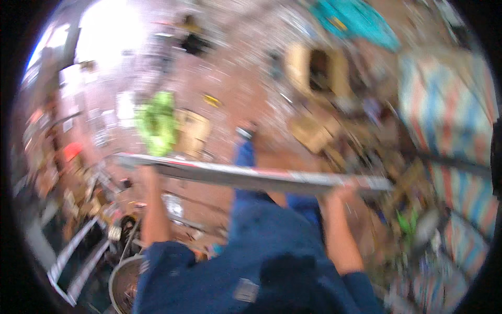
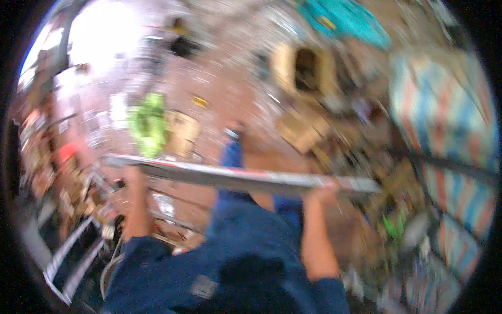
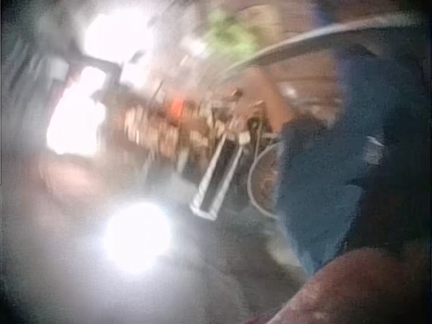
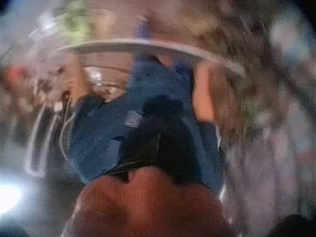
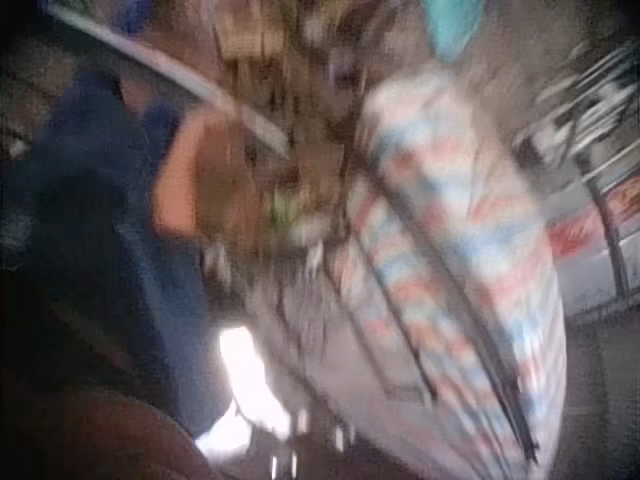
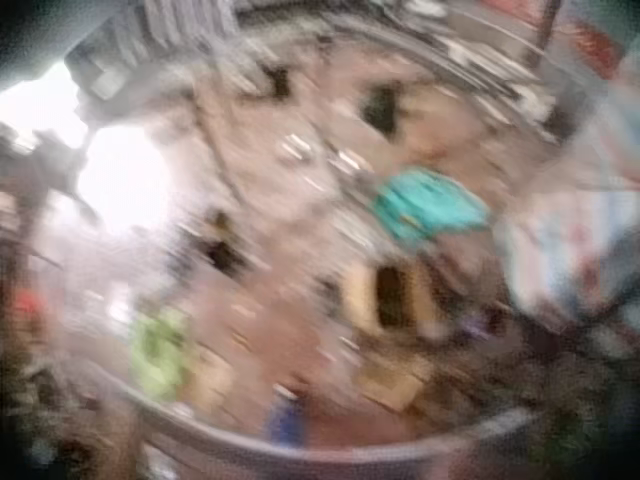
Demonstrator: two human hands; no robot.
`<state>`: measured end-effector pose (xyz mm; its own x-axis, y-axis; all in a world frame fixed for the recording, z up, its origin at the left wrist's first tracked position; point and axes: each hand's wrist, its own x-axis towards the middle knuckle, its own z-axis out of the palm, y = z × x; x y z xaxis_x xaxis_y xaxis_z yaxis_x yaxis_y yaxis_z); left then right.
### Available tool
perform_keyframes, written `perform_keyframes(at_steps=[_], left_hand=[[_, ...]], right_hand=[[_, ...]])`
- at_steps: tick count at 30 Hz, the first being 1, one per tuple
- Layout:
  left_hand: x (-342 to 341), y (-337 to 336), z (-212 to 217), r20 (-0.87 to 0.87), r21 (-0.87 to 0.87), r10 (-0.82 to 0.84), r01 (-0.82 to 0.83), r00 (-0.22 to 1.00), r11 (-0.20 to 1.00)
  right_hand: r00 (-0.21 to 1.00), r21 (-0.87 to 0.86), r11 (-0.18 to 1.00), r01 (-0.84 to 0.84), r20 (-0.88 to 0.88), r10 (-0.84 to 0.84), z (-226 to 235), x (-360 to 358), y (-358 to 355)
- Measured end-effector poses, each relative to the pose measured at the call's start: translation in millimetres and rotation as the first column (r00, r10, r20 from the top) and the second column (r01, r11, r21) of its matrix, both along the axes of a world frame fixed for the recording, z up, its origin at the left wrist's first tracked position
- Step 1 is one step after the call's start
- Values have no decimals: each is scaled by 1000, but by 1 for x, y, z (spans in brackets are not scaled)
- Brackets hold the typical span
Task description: The person picks up long metal frame pieces from the floor and places them onto a metal rack. The person repeats this action multiple times, handling each frame individually and arranging them in a stack.
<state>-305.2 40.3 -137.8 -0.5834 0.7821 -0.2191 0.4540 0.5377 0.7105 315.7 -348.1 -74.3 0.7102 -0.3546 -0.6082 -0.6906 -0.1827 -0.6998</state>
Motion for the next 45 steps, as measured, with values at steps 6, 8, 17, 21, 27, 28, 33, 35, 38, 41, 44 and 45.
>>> perform_keyframes(at_steps=[6,8,17,21,27,28,33,35,38,41,44,45], left_hand=[[84,-8,43,314,-121,576,-570,755,812],[100,-12,63,268,-99,556,-552,786,828],[102,0,45,293,-49,555,-568,779,822],[93,-5,38,403,-26,521,-559,752,829],[100,-3,43,353,-33,529,-555,771,831],[100,-3,43,346,-28,530,-556,774,831],[72,-5,30,231,-130,590,-576,774,807],[104,-4,45,302,-143,554,-538,776,831],[78,-14,19,432,-148,523,-514,735,845],[90,-8,33,545,-150,503,-513,670,845],[79,-6,30,438,-215,550,-511,711,832],[77,-6,27,451,-209,548,-513,705,833]], right_hand=[[993,-222,967,121,10,-122,2,4,-25],[995,-392,916,91,6,-96,-9,15,-45],[987,-464,873,147,7,-162,6,13,-15],[990,-607,788,105,-7,-138,-5,15,-17],[992,-558,821,117,24,-126,-11,13,-22],[989,-592,795,132,29,-142,-12,14,-22],[980,-581,801,143,-31,-197,-26,16,-34],[979,-586,786,196,72,-191,-48,22,-53],[976,-581,788,204,55,-211,-4,16,-18],[928,-502,783,369,145,-344,-17,20,-10],[942,-430,839,334,184,-281,3,7,-3],[950,-417,854,311,142,-277,11,4,0]])
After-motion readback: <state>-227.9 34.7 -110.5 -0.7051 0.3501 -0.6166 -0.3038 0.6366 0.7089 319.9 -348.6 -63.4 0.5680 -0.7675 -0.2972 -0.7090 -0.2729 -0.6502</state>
